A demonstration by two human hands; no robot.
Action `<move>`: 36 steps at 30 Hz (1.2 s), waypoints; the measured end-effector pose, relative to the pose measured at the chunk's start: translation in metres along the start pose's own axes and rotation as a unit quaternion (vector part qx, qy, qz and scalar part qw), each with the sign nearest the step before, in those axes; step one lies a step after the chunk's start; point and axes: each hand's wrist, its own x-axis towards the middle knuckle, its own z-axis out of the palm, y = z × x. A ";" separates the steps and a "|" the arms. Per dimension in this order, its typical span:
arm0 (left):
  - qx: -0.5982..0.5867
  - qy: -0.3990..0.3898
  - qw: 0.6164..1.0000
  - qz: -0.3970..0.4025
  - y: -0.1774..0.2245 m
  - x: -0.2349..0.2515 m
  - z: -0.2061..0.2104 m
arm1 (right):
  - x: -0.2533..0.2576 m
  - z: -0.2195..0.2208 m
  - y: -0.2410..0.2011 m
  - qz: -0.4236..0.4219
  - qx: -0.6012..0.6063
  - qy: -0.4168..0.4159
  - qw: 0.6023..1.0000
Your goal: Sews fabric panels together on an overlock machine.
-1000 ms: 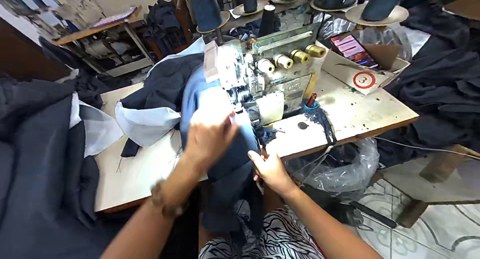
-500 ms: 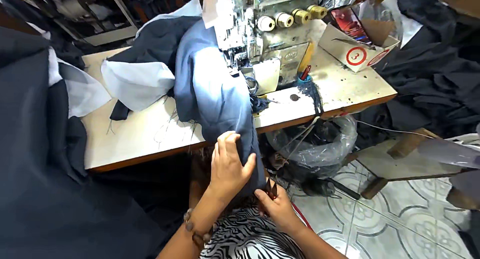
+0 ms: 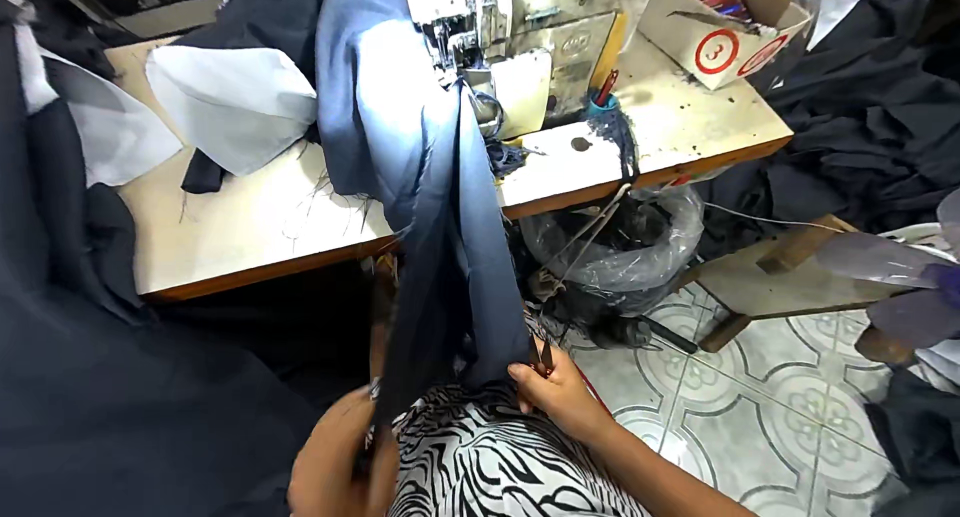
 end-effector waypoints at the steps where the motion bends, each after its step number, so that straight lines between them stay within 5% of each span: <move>1: -0.024 -0.012 0.999 0.040 0.010 -0.004 -0.009 | -0.003 0.000 0.001 0.005 0.011 -0.009 1.000; 6: -0.153 -0.195 0.958 0.146 0.033 -0.003 0.018 | -0.019 0.007 -0.010 -0.019 0.009 -0.025 0.999; 13: -0.183 -0.270 0.926 0.189 0.049 0.016 0.065 | -0.030 0.004 -0.013 -0.113 -0.108 0.010 0.988; 17: -0.253 -0.378 0.870 0.188 0.034 0.067 0.058 | -0.028 -0.001 -0.007 -0.114 -0.113 0.032 0.987; 20: -0.088 -0.241 0.950 0.180 0.012 0.159 0.050 | -0.026 0.000 -0.010 -0.119 -0.119 0.028 0.985; 23: 0.135 -0.175 0.968 0.115 -0.025 0.255 0.043 | -0.018 0.006 -0.021 -0.096 -0.151 0.049 0.983; 36: 0.250 -0.408 0.870 -0.122 -0.073 0.412 0.034 | 0.103 -0.001 -0.034 -0.127 -0.127 0.062 0.982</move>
